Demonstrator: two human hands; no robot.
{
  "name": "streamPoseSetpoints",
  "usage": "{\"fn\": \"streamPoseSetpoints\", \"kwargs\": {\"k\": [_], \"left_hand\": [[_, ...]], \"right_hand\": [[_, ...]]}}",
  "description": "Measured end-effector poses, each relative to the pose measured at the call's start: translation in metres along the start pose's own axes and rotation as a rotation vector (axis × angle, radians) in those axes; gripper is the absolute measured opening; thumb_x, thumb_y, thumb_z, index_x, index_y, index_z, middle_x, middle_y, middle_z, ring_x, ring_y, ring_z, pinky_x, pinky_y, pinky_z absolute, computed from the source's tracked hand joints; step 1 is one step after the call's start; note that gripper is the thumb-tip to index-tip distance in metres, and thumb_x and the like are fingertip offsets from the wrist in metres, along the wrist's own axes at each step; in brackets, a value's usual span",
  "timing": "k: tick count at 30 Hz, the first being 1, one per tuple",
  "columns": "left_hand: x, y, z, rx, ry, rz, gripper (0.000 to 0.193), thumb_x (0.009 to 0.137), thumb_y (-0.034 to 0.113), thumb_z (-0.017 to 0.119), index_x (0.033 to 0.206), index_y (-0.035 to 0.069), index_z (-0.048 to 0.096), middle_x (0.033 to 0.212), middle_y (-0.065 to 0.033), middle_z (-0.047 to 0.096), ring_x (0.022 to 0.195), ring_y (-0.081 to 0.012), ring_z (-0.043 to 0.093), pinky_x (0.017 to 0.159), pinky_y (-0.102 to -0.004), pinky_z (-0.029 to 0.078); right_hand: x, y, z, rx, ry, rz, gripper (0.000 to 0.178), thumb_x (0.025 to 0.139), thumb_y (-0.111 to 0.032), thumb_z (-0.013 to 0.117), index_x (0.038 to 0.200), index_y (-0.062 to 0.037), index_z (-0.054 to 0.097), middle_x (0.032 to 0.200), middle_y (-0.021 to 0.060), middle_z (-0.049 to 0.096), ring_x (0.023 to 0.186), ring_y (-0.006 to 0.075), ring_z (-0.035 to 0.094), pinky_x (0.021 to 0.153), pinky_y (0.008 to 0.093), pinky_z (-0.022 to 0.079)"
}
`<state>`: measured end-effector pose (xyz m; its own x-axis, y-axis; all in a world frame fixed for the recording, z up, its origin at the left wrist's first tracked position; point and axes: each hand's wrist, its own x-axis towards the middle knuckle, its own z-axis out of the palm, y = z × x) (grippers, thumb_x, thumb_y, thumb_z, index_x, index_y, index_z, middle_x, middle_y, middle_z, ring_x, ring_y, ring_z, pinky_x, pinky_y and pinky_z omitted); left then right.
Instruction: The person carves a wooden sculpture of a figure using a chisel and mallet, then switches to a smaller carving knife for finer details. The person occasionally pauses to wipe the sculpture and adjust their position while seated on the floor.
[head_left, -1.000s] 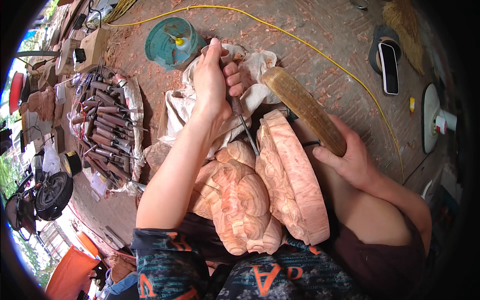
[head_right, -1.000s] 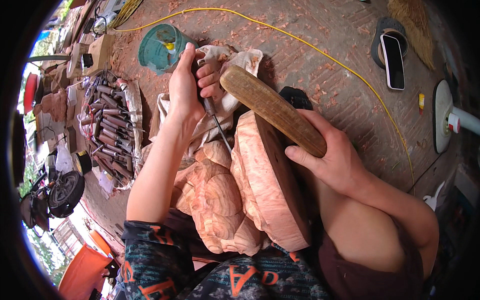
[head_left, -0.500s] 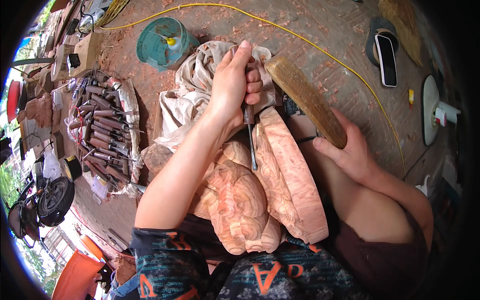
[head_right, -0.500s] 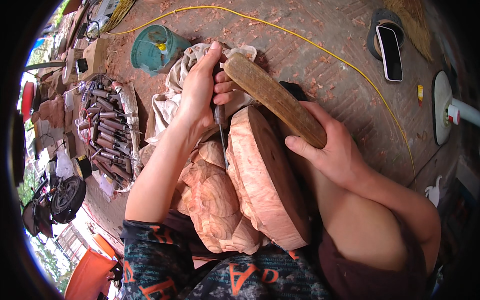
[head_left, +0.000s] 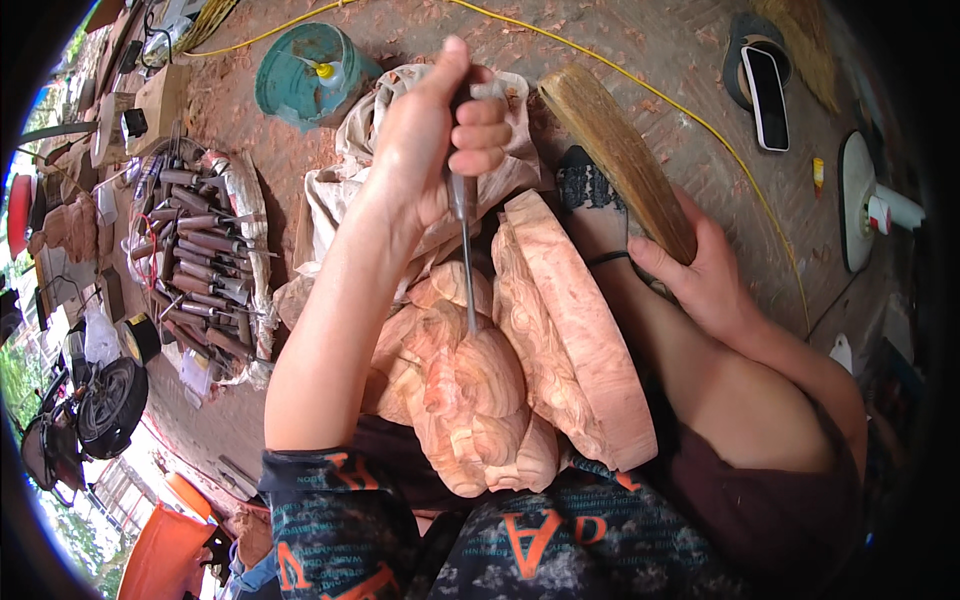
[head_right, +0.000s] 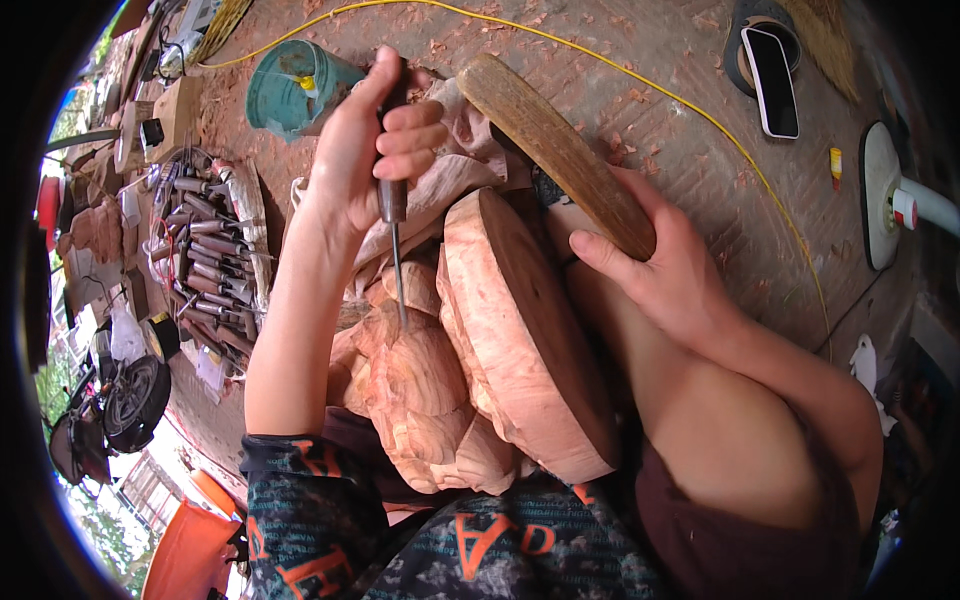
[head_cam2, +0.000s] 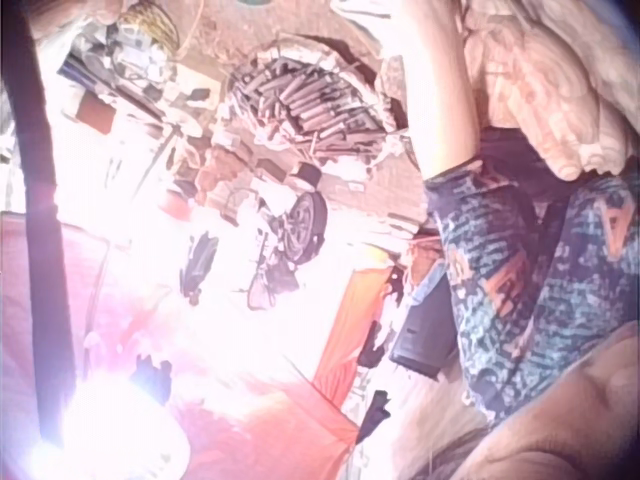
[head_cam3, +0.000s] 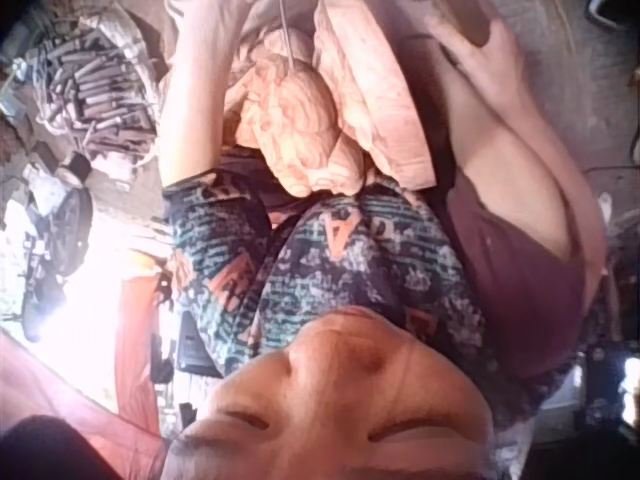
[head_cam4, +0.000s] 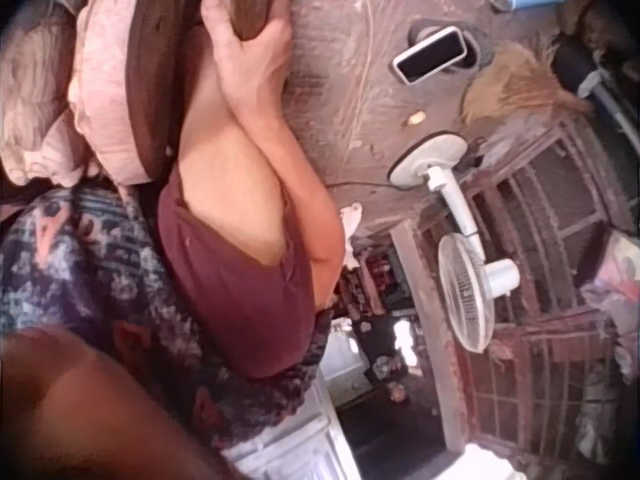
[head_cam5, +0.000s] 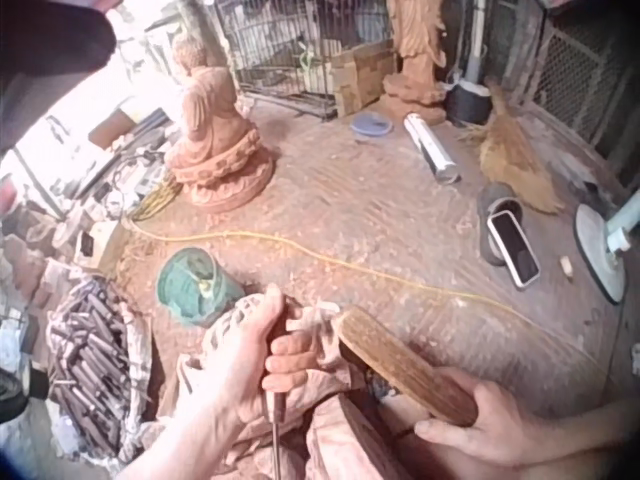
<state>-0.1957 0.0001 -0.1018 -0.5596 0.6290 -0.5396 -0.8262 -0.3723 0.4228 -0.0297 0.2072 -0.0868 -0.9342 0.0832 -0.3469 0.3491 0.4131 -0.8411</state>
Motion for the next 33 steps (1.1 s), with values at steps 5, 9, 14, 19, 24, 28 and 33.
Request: {"fn": "streamPoseSetpoints", "kwargs": {"k": [5, 9, 14, 19, 24, 28, 33], "left_hand": [[-0.005, -0.013, 0.012, 0.226, 0.261, 0.207, 0.03, 0.1, 0.037, 0.048, 0.092, 0.009, 0.046, 0.063, 0.0032, 0.034, 0.049, -0.0047, 0.028, 0.039, -0.0192, 0.021], [-0.006, -0.017, 0.016, 0.271, 0.313, 0.205, 0.029, 0.1, 0.037, 0.049, 0.091, 0.01, 0.046, 0.065, 0.0033, 0.035, 0.051, -0.0046, 0.029, 0.04, -0.0189, 0.021], [-0.001, -0.024, 0.005, 0.273, 0.333, 0.173, 0.028, 0.1, 0.036, 0.05, 0.091, 0.011, 0.046, 0.066, 0.0031, 0.038, 0.051, -0.0047, 0.031, 0.04, -0.0188, 0.022], [0.002, -0.027, 0.004, 0.238, 0.349, 0.132, 0.027, 0.1, 0.036, 0.05, 0.09, 0.011, 0.046, 0.065, 0.0033, 0.037, 0.049, -0.0048, 0.03, 0.04, -0.0191, 0.022], [0.004, -0.029, 0.0, 0.207, 0.33, 0.113, 0.028, 0.1, 0.036, 0.051, 0.091, 0.01, 0.045, 0.064, 0.0035, 0.036, 0.048, -0.0047, 0.03, 0.039, -0.019, 0.022], [0.006, -0.031, -0.001, 0.191, 0.333, 0.079, 0.029, 0.099, 0.037, 0.051, 0.092, 0.009, 0.046, 0.064, 0.0037, 0.036, 0.049, -0.0046, 0.03, 0.039, -0.0188, 0.022], [0.006, -0.032, -0.002, 0.217, 0.312, 0.078, 0.029, 0.1, 0.037, 0.05, 0.093, 0.009, 0.045, 0.064, 0.0039, 0.036, 0.049, -0.0046, 0.03, 0.04, -0.0184, 0.022]], "right_hand": [[0.0, -0.005, 0.0, -0.039, -0.014, 0.008, 0.062, 0.083, -0.033, 0.071, 0.13, 0.0012, 0.049, 0.119, 0.0178, 0.061, 0.112, 0.0245, 0.058, 0.097, 0.0352, 0.042], [-0.001, -0.005, -0.001, -0.045, -0.026, 0.044, 0.064, 0.083, -0.033, 0.072, 0.131, 0.0019, 0.049, 0.12, 0.0186, 0.061, 0.113, 0.0246, 0.058, 0.098, 0.0352, 0.042], [-0.001, 0.001, 0.001, -0.031, -0.005, 0.02, 0.065, 0.083, -0.034, 0.072, 0.131, 0.0022, 0.048, 0.121, 0.0186, 0.06, 0.115, 0.0244, 0.057, 0.099, 0.0348, 0.042], [-0.001, 0.001, 0.001, -0.031, -0.015, 0.056, 0.065, 0.083, -0.035, 0.071, 0.132, 0.0017, 0.049, 0.122, 0.0188, 0.06, 0.116, 0.0247, 0.057, 0.1, 0.0349, 0.041], [0.001, 0.004, 0.001, -0.044, -0.013, 0.034, 0.065, 0.083, -0.036, 0.071, 0.131, 0.0013, 0.049, 0.122, 0.0185, 0.06, 0.115, 0.0254, 0.057, 0.1, 0.035, 0.041], [0.001, 0.002, 0.001, -0.051, -0.015, 0.049, 0.064, 0.083, -0.036, 0.071, 0.131, 0.0015, 0.049, 0.121, 0.0184, 0.06, 0.115, 0.025, 0.057, 0.099, 0.0349, 0.041], [0.001, 0.007, 0.002, -0.031, 0.011, 0.039, 0.065, 0.083, -0.036, 0.071, 0.13, 0.0019, 0.049, 0.12, 0.0186, 0.061, 0.114, 0.0245, 0.057, 0.098, 0.0348, 0.042]]}}
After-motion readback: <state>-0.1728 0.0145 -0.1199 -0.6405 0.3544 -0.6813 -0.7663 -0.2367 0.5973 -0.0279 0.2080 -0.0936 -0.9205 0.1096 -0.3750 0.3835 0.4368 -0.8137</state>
